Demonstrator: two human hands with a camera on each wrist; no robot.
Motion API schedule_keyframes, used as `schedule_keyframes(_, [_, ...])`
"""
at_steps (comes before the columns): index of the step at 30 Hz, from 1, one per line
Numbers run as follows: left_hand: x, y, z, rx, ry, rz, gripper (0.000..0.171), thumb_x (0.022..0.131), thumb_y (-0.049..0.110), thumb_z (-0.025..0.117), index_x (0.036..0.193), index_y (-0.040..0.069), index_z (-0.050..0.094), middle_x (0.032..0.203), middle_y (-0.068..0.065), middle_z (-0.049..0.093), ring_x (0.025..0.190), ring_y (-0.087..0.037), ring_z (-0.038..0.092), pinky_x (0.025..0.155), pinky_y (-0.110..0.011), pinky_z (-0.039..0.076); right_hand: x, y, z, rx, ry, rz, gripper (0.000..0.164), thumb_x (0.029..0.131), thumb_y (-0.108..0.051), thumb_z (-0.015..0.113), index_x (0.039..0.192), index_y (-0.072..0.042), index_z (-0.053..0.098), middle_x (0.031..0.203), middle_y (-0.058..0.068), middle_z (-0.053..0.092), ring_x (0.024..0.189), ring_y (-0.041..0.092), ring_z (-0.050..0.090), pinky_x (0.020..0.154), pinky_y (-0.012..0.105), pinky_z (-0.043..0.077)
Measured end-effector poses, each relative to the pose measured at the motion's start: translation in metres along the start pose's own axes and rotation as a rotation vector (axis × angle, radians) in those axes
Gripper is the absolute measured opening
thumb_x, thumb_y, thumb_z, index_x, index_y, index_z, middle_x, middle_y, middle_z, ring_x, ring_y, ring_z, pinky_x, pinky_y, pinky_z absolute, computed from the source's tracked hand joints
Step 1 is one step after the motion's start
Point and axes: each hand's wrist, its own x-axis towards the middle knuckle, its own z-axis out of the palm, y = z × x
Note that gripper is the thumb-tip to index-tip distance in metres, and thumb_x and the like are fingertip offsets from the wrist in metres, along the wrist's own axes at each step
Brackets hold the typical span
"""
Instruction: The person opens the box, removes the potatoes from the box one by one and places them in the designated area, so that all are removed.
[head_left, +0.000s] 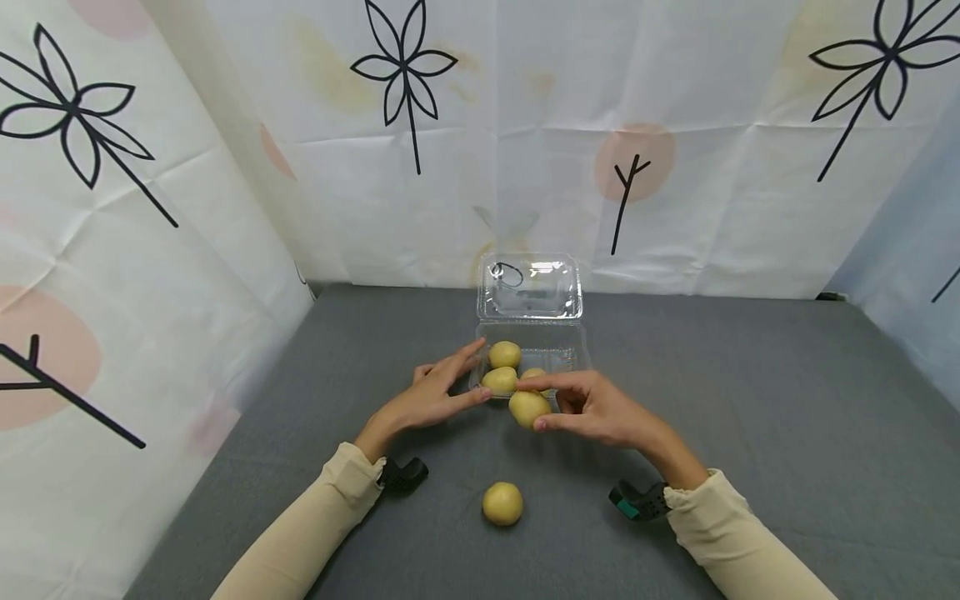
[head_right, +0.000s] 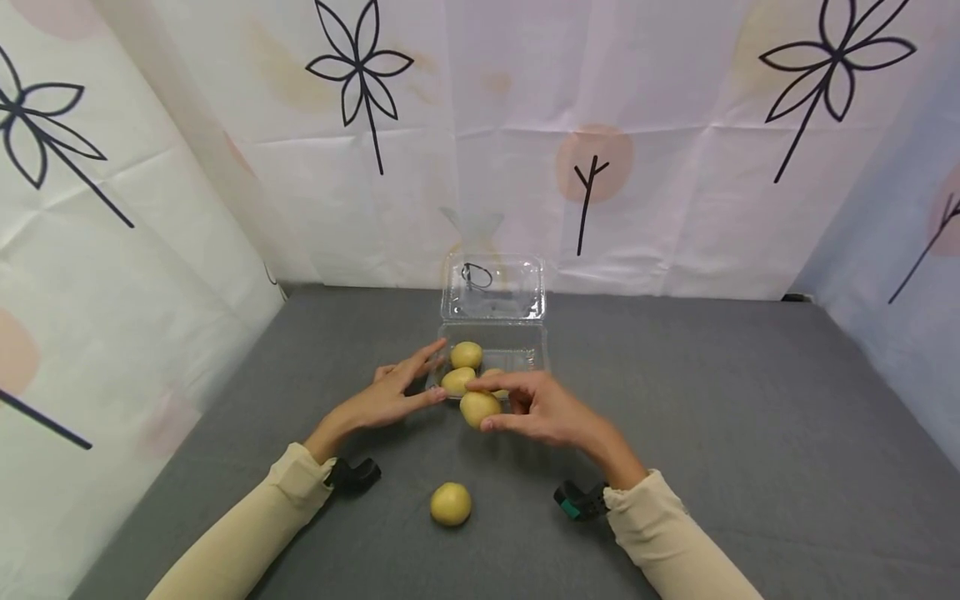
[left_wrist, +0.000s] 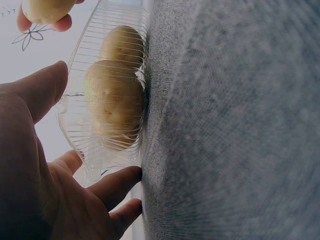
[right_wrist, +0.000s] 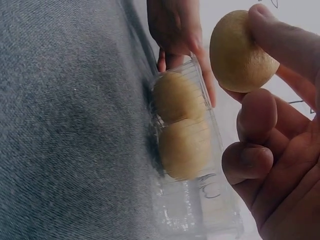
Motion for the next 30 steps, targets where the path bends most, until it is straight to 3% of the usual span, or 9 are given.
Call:
schedule_keyframes(6, [-0.001,0.001,0.000,-0.005,-0.007,-0.002,0.081,0.100,0.059,0.055,0.165,0.032,0.013,0.163,-0.004,0.040,0.155,-0.032,0.026,0.105,-0.056,0.017,0.000,0.002,0.005,0.027,-0.044,-0.036,0.045,0.091,-0.009,0.077,0.133,0.000,0.066,0.055,0.007,0.045,0.049,-0.001,0.036,0.045,0.022,0.036])
schedule_keyframes(16, [-0.002,0.004,-0.001,-0.003,-0.001,-0.002,0.083,0.100,0.058,0.056,0.165,0.031,0.013,0.163,-0.006,0.041,0.154,-0.032,0.029,0.105,-0.056,0.016,0.001,0.005,0.014,0.001,-0.170,0.037,0.048,0.091,-0.022,0.079,0.135,-0.008,0.067,0.059,0.005,0.052,0.050,-0.002,0.040,0.048,0.021,0.039])
schedule_keyframes(24, [-0.002,0.003,0.000,-0.003,-0.004,-0.002,0.083,0.100,0.058,0.056,0.165,0.030,0.013,0.163,-0.006,0.040,0.154,-0.034,0.028,0.103,-0.056,0.016,0.002,0.010,0.020,0.014,-0.239,0.025,0.048,0.091,-0.022,0.078,0.134,-0.004,0.067,0.083,0.007,0.068,0.050,-0.003,0.040,0.049,0.020,0.040])
schedule_keyframes(30, [-0.001,0.002,-0.001,-0.010,-0.012,-0.005,0.083,0.100,0.059,0.055,0.165,0.031,0.012,0.163,-0.005,0.040,0.154,-0.032,0.028,0.104,-0.055,0.016,0.003,0.013,0.026,0.013,-0.272,0.050,0.048,0.090,-0.022,0.079,0.134,-0.007,0.067,0.108,0.006,0.075,0.053,-0.003,0.044,0.051,0.021,0.043])
